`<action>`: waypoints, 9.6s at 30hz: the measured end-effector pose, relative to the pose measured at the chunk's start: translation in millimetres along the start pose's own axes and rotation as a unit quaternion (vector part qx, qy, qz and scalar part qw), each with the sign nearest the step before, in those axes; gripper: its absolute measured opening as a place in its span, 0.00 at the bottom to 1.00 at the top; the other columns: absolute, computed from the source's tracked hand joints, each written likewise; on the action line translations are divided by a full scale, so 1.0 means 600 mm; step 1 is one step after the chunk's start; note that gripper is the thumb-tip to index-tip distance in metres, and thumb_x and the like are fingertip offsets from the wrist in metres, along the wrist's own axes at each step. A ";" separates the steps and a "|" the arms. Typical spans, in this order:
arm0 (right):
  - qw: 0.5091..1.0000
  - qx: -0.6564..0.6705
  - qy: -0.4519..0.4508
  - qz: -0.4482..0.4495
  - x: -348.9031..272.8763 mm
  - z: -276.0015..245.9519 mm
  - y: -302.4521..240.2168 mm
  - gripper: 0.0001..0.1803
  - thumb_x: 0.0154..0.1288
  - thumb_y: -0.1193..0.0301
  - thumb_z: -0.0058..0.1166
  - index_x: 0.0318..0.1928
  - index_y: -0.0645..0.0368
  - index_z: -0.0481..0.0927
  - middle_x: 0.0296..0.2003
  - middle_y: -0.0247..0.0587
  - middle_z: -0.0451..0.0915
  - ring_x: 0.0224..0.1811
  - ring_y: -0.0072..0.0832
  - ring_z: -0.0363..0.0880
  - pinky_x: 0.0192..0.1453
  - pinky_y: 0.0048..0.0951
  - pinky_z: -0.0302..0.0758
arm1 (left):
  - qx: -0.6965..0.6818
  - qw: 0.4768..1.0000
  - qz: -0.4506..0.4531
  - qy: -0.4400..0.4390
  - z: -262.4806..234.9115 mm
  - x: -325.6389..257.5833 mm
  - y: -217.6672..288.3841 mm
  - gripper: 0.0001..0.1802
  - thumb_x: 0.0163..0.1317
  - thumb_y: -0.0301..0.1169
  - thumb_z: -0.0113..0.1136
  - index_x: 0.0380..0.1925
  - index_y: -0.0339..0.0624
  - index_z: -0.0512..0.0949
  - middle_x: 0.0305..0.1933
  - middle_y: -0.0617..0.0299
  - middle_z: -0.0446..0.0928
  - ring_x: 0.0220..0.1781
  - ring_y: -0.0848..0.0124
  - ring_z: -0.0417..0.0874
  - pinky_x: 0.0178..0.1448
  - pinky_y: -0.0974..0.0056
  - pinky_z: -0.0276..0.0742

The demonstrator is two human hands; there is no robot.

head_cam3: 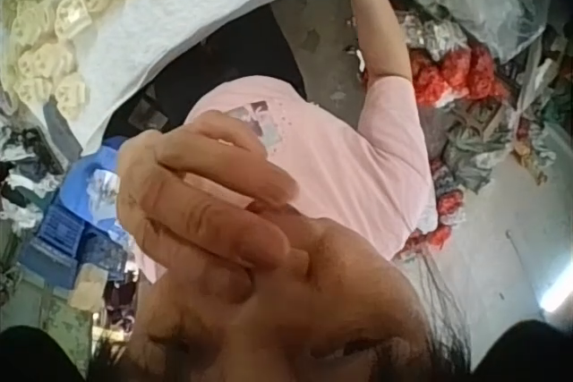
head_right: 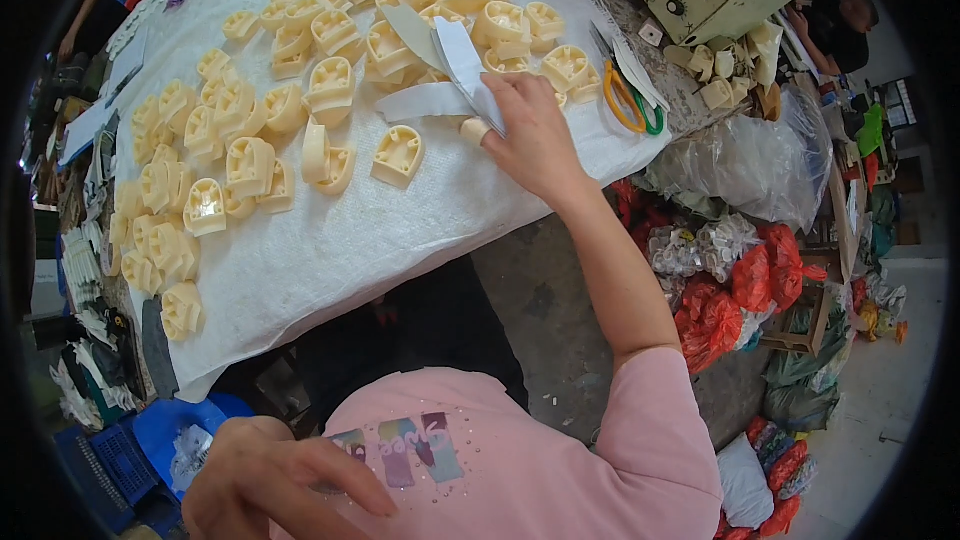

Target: The recorder organizes small plastic shoe components and applies white adhesive strips to them.

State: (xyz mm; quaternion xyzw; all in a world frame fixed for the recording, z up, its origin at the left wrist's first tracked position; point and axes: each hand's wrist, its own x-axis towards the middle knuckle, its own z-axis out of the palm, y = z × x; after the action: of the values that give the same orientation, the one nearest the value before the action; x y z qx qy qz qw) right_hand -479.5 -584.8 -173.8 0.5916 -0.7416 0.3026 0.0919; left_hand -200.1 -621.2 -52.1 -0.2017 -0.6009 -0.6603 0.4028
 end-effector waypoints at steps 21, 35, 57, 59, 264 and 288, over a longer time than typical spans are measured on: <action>0.954 0.156 -0.095 -0.238 -0.034 0.128 -0.282 0.22 0.44 0.80 0.53 0.45 0.56 0.74 0.46 0.43 0.72 0.46 0.40 0.70 0.48 0.37 0.67 | -0.149 0.811 -0.330 0.459 -0.153 -0.222 -0.036 0.23 0.67 0.33 0.41 0.59 0.35 0.57 0.54 0.48 0.68 0.53 0.60 0.74 0.55 0.59 0.72; 0.926 0.180 -0.234 -0.235 -0.021 0.156 -0.352 0.18 0.44 0.78 0.54 0.41 0.59 0.75 0.42 0.39 0.72 0.46 0.37 0.69 0.50 0.36 0.67 | 0.316 0.771 -0.266 0.485 -0.197 -0.292 -0.013 0.25 0.57 0.15 0.47 0.57 0.32 0.62 0.55 0.51 0.66 0.57 0.70 0.69 0.59 0.67 0.66; 0.894 0.121 -0.350 -0.251 0.022 0.168 -0.410 0.04 0.45 0.83 0.48 0.26 0.66 0.72 0.29 0.48 0.68 0.33 0.45 0.73 0.38 0.39 0.71 | 0.546 0.717 -0.179 0.395 -0.171 -0.339 0.011 0.16 0.45 0.15 0.55 0.37 0.38 0.77 0.41 0.55 0.72 0.43 0.60 0.76 0.44 0.63 0.73; 0.901 0.115 -0.350 -0.231 0.021 0.171 -0.408 0.07 0.45 0.84 0.49 0.29 0.65 0.73 0.30 0.48 0.69 0.33 0.45 0.73 0.38 0.39 0.71 | 0.566 0.718 -0.184 0.361 -0.170 -0.343 0.010 0.16 0.45 0.15 0.55 0.37 0.38 0.77 0.41 0.55 0.72 0.42 0.61 0.76 0.44 0.63 0.73; 0.878 0.413 0.133 -0.205 -0.067 0.114 -0.355 0.25 0.44 0.88 0.48 0.45 0.55 0.69 0.45 0.49 0.76 0.43 0.45 0.76 0.43 0.38 0.74 | -0.076 0.880 -0.207 0.422 -0.104 -0.208 -0.009 0.22 0.70 0.34 0.34 0.54 0.23 0.63 0.58 0.45 0.66 0.57 0.63 0.71 0.60 0.61 0.69; 0.924 0.274 0.148 -0.220 -0.054 0.109 -0.341 0.27 0.38 0.79 0.58 0.45 0.51 0.72 0.40 0.37 0.78 0.33 0.32 0.68 0.40 0.35 0.58 | -0.002 0.880 -0.214 0.424 -0.090 -0.198 -0.001 0.25 0.70 0.37 0.34 0.57 0.24 0.60 0.56 0.46 0.68 0.56 0.65 0.72 0.57 0.64 0.71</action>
State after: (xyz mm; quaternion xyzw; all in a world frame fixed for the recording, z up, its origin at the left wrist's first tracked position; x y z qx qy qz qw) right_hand -264.8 -618.4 -172.3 0.6905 -0.4586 0.5505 0.0990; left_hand -118.3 -638.1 -152.6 0.2306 -0.3997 -0.7538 0.4679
